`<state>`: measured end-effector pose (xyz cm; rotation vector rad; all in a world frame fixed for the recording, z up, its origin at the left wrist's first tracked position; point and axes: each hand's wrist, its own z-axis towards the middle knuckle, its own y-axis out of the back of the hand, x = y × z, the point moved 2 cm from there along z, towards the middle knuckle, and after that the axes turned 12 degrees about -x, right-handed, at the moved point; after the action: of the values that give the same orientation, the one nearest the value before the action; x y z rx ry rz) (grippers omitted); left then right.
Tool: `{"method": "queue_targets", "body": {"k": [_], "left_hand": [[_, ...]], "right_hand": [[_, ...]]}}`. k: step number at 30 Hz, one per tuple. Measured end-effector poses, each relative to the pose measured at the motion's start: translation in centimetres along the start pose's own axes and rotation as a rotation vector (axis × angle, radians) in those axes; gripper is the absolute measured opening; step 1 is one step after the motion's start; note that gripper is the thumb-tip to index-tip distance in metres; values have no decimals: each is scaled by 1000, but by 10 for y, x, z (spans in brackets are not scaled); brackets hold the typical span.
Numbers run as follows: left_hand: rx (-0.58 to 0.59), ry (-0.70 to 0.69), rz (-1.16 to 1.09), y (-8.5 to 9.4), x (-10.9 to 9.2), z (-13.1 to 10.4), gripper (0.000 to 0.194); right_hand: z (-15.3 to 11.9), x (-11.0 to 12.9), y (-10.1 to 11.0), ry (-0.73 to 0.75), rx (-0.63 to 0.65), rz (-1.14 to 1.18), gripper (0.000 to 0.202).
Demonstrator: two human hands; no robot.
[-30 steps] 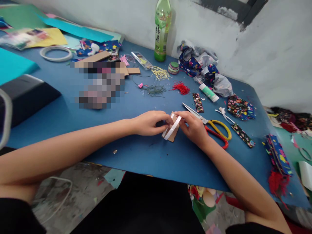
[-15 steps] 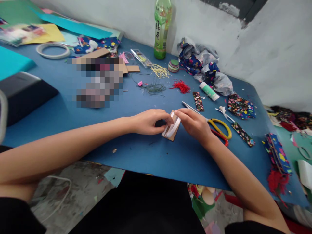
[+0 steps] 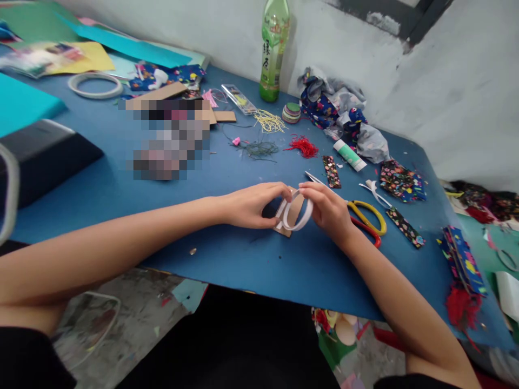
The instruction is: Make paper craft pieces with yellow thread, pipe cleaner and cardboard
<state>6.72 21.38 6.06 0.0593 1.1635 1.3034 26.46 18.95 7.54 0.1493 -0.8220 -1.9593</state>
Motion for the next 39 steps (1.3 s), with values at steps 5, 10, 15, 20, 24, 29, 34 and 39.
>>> {"method": "queue_targets", "body": {"k": [5, 10, 15, 20, 24, 29, 34, 39], "left_hand": [[34, 25, 28, 1, 1, 1, 24], [47, -75, 79, -1, 0, 1, 31], [52, -107, 113, -2, 0, 1, 25], [86, -100, 124, 0, -1, 0, 28], [83, -50, 111, -1, -3, -1, 29], [70, -42, 106, -2, -4, 0, 24], [61, -13, 123, -1, -6, 0, 29], [57, 1, 159, -2, -8, 0, 32]], "right_hand": [[-2, -3, -5, -236, -135, 100, 16], [0, 8, -8, -208, -136, 100, 21], [3, 9, -5, -110, -96, 53, 25], [3, 1, -6, -46, 12, 52, 24], [3, -1, -8, -50, 27, 66, 25], [7, 2, -7, -8, 31, 64, 25], [12, 6, -6, 60, -6, 30, 23], [14, 8, -4, 88, -14, 0, 23]]}}
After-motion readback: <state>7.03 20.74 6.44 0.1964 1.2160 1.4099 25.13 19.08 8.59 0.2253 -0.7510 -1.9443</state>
